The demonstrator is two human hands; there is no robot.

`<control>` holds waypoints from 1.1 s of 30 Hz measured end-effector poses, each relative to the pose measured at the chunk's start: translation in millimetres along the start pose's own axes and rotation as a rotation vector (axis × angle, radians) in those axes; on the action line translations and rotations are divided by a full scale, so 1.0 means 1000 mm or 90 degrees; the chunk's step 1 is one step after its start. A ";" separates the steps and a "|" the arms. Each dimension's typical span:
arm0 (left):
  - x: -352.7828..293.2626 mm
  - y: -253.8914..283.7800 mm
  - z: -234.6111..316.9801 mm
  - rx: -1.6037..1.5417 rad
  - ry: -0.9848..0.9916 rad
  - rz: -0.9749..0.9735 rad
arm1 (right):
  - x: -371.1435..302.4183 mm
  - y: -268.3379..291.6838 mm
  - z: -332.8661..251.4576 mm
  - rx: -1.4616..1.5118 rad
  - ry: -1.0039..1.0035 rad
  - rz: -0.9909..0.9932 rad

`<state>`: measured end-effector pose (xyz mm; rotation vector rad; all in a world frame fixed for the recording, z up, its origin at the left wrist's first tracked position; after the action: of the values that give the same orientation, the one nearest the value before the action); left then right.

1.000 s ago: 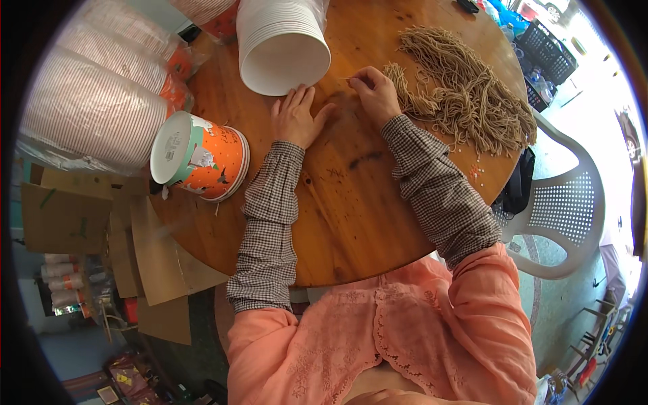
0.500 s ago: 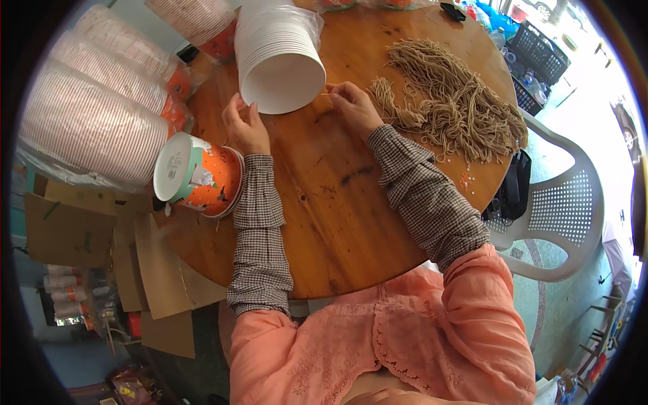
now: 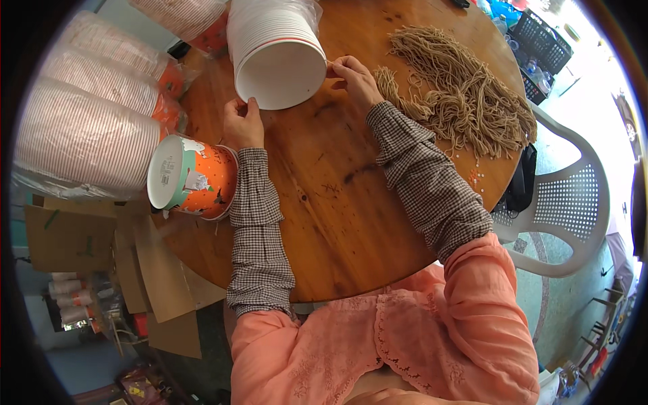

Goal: Threading twine through small decorative buckets to create handles.

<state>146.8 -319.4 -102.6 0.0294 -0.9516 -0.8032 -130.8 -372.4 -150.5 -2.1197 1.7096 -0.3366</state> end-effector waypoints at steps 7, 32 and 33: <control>-0.050 -0.036 -0.013 -0.435 0.322 -0.120 | -0.024 -0.012 -0.010 0.167 -0.030 -0.047; -0.110 0.017 0.131 -0.101 -0.075 -0.204 | -0.140 -0.048 -0.013 -0.107 0.126 -0.098; -0.110 0.022 0.134 -0.098 -0.072 -0.205 | -0.146 -0.059 -0.013 -0.135 0.113 -0.125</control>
<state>26.6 -192.9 -92.8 0.0045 -1.0023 -1.1844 -117.0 -221.8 -103.8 -2.4875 1.7007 -0.4282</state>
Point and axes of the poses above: each hand's wrist, its own x-axis towards the middle knuckle, its own y-axis out of the back of the hand, z = x × y, the point moved 10 cm from there along x, towards the middle knuckle, and after that the axes turned 11 degrees about -y, right-handed, at the moved point
